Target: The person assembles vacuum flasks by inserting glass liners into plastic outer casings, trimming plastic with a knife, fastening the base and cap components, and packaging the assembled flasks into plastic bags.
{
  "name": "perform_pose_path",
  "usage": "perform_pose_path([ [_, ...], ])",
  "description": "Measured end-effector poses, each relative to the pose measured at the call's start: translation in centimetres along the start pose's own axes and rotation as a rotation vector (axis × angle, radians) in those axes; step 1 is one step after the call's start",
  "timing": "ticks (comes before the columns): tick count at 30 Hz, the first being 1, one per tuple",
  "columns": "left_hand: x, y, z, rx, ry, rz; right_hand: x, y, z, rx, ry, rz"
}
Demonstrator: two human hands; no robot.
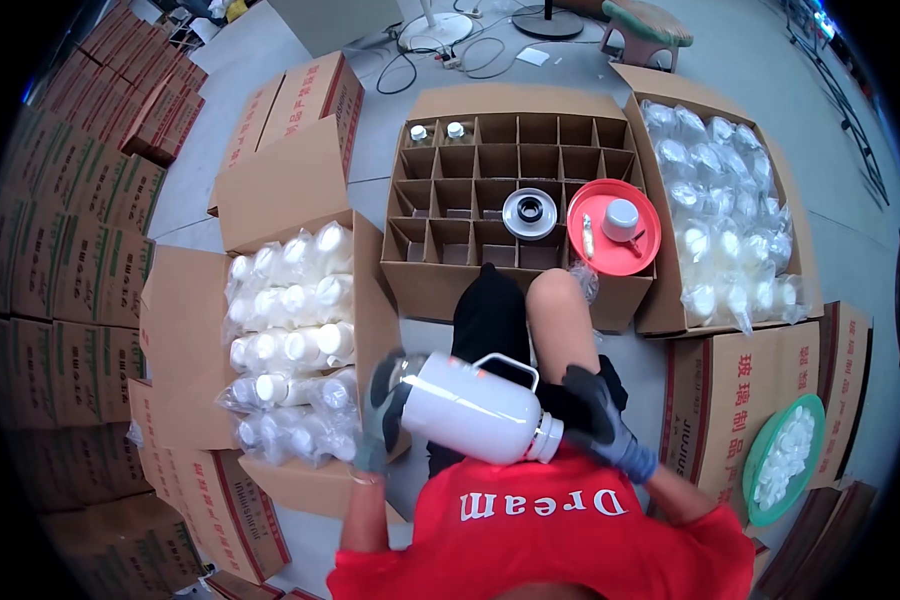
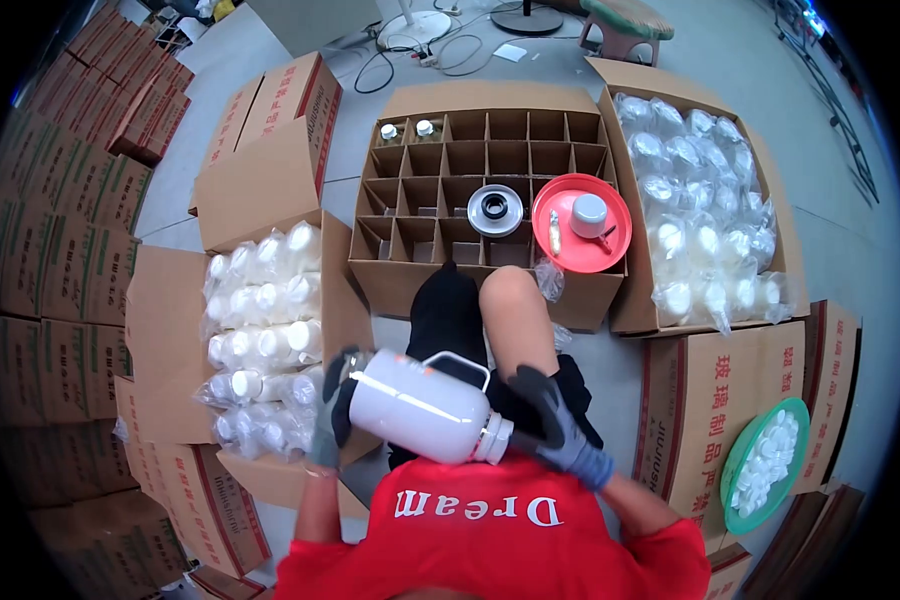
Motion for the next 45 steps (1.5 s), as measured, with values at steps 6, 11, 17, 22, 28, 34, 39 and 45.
perform_pose_path([
  [6,10.2,0.1,2.9,-0.033,0.216,-0.615,2.0,5.0,-4.4,0.007,-0.097,-0.077],
  [11,5.8,0.6,1.2,0.202,0.187,-0.52,4.0,3.4,-13.9,0.096,-0.27,-0.354],
  [17,1.2,4.7,-1.8,0.36,0.191,-0.291,7.5,1.9,-17.9,0.126,-0.37,-0.21],
  [22,0.8,5.2,-2.1,0.32,0.141,-0.148,7.3,0.8,-19.0,-0.201,-0.299,-0.081],
  [28,0.9,3.5,-2.9,0.292,0.05,-0.1,7.8,1.6,-18.3,-0.236,-0.311,-0.168],
  [34,-2.6,-5.8,-5.7,0.383,-0.164,-0.198,2.3,3.1,-10.0,-0.245,-0.158,-0.218],
  [39,-8.1,3.2,-8.5,0.329,0.395,-1.245,0.5,1.0,-6.9,0.619,0.25,-0.082],
  [45,-9.0,10.7,-8.8,0.458,0.307,-1.231,-15.4,-6.1,-18.9,-0.037,-0.073,0.606],
])
Point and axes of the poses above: each hand's wrist, its own z-axis away from the middle knuckle, its own y-axis out of the palm, x = y × z, the point moved 4 cm from there along -z, towards the middle knuckle, and after that the axes turned 15 degrees about -y, right-handed, at the moved point
